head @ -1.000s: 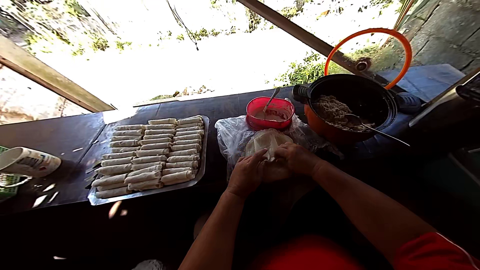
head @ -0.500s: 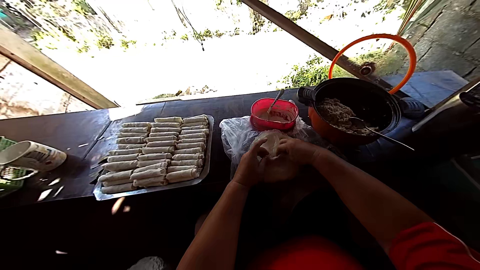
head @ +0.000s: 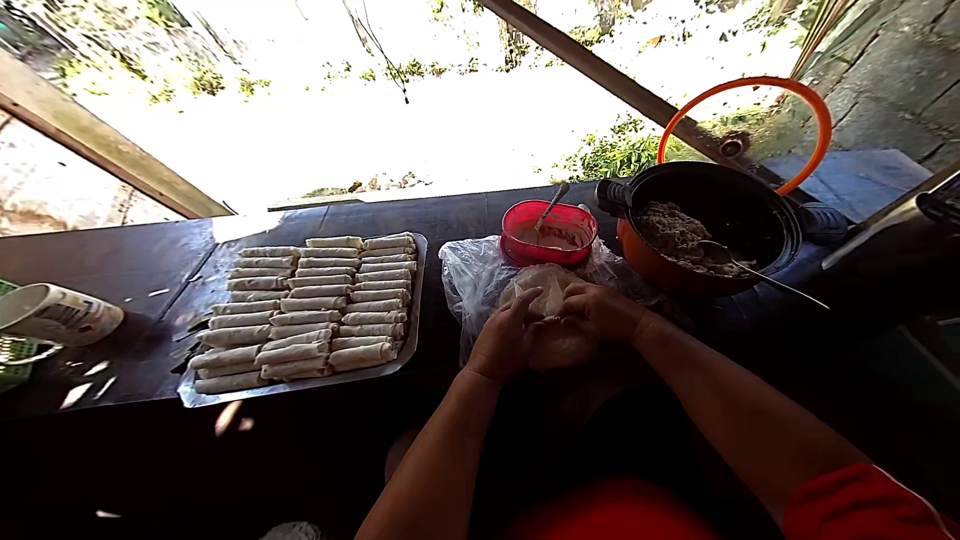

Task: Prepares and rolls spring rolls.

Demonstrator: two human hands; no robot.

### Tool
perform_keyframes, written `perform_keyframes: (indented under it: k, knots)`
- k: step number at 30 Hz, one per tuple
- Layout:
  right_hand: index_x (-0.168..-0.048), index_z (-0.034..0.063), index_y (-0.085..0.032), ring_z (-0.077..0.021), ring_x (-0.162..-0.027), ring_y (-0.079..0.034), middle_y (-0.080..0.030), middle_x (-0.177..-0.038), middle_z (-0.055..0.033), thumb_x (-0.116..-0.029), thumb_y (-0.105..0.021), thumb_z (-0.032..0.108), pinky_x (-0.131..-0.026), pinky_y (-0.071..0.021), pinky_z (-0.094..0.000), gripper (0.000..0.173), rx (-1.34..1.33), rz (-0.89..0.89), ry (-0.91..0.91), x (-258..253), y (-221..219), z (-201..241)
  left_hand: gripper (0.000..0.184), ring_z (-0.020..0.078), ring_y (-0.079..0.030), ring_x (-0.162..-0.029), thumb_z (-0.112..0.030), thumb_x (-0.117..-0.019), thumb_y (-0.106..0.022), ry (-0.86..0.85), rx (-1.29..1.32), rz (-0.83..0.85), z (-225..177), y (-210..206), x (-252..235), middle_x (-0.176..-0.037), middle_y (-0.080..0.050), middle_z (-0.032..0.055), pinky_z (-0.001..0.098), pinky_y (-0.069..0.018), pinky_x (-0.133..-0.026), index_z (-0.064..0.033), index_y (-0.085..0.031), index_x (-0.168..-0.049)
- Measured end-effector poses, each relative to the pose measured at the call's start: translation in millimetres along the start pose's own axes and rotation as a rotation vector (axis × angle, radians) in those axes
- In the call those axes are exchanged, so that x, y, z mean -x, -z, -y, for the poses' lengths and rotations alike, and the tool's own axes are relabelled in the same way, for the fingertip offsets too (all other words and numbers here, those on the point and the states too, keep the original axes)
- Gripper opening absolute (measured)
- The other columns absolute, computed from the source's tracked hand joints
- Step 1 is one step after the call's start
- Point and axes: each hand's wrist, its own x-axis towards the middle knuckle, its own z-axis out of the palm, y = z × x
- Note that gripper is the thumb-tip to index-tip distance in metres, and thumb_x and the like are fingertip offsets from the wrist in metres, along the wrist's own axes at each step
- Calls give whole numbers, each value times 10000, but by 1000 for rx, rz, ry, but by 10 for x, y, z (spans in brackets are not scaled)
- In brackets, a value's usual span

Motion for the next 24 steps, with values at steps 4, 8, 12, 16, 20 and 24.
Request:
perform_keyframes:
  k: [4, 8, 12, 16, 20, 24]
  knots:
    - [-1137, 130, -757, -160, -1145, -646, -708, -1154, -53, -1058, -537, 274, -1046, -506, -353, 274, 4, 30, -16, -45, 4, 1, 586, 84, -696, -917, -220, -998, -631, 21, 25, -30, 13, -24, 3, -1118, -737, -17, 319, -585, -871, -154, -424, -1543]
    - [-1164, 124, -729, -165, -1124, -665, -720, -1136, -58, -1062, -534, 266, -1040, -514, -369, 261, -27, 23, -36, -62, 26, 11, 541, 108, -705, -925, -238, -1001, -633, -49, -33, -86, 43, -39, 26, -1046, -751, -26, 357, -585, -896, -154, -483, -1514]
    - [-1155, 113, -733, -177, -1154, -653, -711, -1167, -70, -1070, -513, 244, -1057, -500, -373, 270, -16, 76, -51, -107, 60, 44, 441, 136, -676, -1157, -212, -1051, -532, -91, -80, -136, 63, -6, 47, -1111, -764, -52, 452, -491, -1085, -164, -518, -1489]
    - [-1146, 111, -742, -174, -1141, -660, -716, -1159, -72, -1071, -514, 224, -1047, -504, -373, 265, -36, 113, -77, -144, 85, 42, 453, 136, -672, -1170, -61, -1042, -447, -89, -42, -217, -40, 93, 8, -1215, -737, -20, 414, -523, -1056, -150, -524, -1480]
    - [-1139, 110, -751, -181, -1120, -666, -722, -1137, -73, -1066, -529, 223, -1033, -512, -386, 260, -53, 133, -91, -183, 103, 26, 616, 131, -666, -1167, -119, -951, -651, -90, -25, -70, -98, 53, -53, -1175, -743, -45, 423, -515, -1067, -200, -469, -1534]
    - [-1151, 116, -754, -188, -1134, -660, -720, -1148, -78, -1065, -528, 229, -1042, -504, -394, 267, -40, 146, -106, -214, 106, 37, 599, 130, -683, -1105, -190, -958, -680, -44, -72, -61, -55, -101, -62, -1106, -759, -56, 395, -524, -1039, -210, -486, -1525]
